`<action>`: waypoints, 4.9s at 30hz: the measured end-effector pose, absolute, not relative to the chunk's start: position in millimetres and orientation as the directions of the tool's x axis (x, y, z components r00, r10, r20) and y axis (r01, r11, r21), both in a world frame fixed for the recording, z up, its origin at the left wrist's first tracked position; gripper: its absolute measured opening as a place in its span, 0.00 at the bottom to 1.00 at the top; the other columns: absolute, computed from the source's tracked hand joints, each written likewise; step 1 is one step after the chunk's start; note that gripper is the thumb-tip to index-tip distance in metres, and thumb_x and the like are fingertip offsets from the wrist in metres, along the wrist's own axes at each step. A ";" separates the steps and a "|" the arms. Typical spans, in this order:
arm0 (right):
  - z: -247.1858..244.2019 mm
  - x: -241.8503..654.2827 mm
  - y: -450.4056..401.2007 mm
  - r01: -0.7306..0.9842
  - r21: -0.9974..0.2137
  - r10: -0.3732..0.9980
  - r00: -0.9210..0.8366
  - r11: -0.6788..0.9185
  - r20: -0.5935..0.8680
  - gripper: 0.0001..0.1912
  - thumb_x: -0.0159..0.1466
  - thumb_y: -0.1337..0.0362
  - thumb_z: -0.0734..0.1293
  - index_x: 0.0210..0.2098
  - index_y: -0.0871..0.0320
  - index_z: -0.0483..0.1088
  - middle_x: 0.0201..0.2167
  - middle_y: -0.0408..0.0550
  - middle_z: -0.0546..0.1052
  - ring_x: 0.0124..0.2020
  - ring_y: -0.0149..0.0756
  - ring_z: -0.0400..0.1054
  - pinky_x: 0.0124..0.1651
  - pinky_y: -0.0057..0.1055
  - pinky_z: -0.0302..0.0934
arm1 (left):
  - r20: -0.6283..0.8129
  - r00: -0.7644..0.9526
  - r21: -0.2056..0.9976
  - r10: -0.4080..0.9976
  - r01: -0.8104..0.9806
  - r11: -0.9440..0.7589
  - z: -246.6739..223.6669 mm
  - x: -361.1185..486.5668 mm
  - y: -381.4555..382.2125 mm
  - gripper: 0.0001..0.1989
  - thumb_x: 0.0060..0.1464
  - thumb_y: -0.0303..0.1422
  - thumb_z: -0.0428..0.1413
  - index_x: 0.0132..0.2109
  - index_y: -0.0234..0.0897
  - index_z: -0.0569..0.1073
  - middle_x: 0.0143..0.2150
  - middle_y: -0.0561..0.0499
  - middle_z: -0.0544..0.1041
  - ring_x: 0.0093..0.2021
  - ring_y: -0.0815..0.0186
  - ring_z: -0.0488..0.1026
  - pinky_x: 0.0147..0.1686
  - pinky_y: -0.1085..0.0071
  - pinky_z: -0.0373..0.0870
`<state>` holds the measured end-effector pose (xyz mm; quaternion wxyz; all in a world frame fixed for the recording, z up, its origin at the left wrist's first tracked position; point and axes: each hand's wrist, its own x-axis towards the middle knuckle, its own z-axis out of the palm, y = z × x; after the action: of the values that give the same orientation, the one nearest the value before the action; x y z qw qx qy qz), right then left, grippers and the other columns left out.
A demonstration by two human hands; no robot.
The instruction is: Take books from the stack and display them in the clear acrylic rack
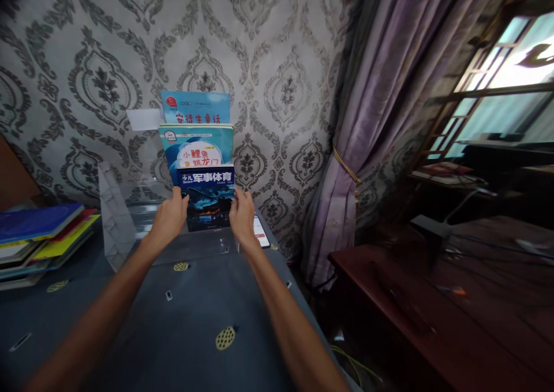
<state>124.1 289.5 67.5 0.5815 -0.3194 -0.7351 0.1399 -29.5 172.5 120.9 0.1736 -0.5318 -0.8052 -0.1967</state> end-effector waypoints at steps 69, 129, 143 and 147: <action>74.6 129.1 291.4 0.325 -0.536 0.600 -0.138 0.779 0.788 0.15 0.63 0.68 0.57 0.42 0.60 0.74 0.36 0.54 0.76 0.40 0.44 0.71 0.45 0.40 0.66 | 0.458 -0.360 0.217 0.813 0.932 0.291 123.0 -40.8 174.3 0.14 0.70 0.32 0.39 0.55 0.31 0.63 0.40 0.37 0.80 0.41 0.53 0.79 0.41 0.63 0.70; 73.8 136.8 175.6 0.215 -0.559 0.598 -0.242 0.801 0.764 0.16 0.68 0.58 0.60 0.53 0.50 0.68 0.41 0.54 0.73 0.39 0.47 0.72 0.32 0.42 0.70 | 0.293 -0.629 -0.170 0.720 0.707 0.687 101.5 -274.8 10.7 0.24 0.62 0.41 0.47 0.56 0.26 0.69 0.56 0.28 0.73 0.58 0.43 0.69 0.52 0.53 0.66; -10.3 121.3 91.6 -0.004 -0.529 0.364 -0.721 0.849 0.589 0.16 0.69 0.71 0.58 0.50 0.51 0.72 0.44 0.51 0.74 0.43 0.38 0.74 0.45 0.34 0.73 | 0.264 -0.577 -0.161 0.773 0.764 0.625 115.2 -261.7 -26.6 0.20 0.62 0.38 0.49 0.57 0.35 0.73 0.55 0.37 0.77 0.52 0.47 0.75 0.46 0.61 0.69; -8.5 122.8 92.1 -0.002 -0.546 0.380 -0.717 0.838 0.585 0.15 0.70 0.69 0.57 0.48 0.52 0.73 0.42 0.52 0.75 0.42 0.40 0.74 0.45 0.36 0.73 | 0.265 -0.562 -0.134 0.784 0.784 0.607 118.2 -251.6 -43.8 0.21 0.62 0.31 0.46 0.58 0.38 0.74 0.56 0.39 0.77 0.54 0.48 0.74 0.48 0.60 0.68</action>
<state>122.8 92.1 -8.5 0.3611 -0.1065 -0.8880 0.2641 -251.6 -43.8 118.2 0.1504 -0.4434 -0.8836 0.0004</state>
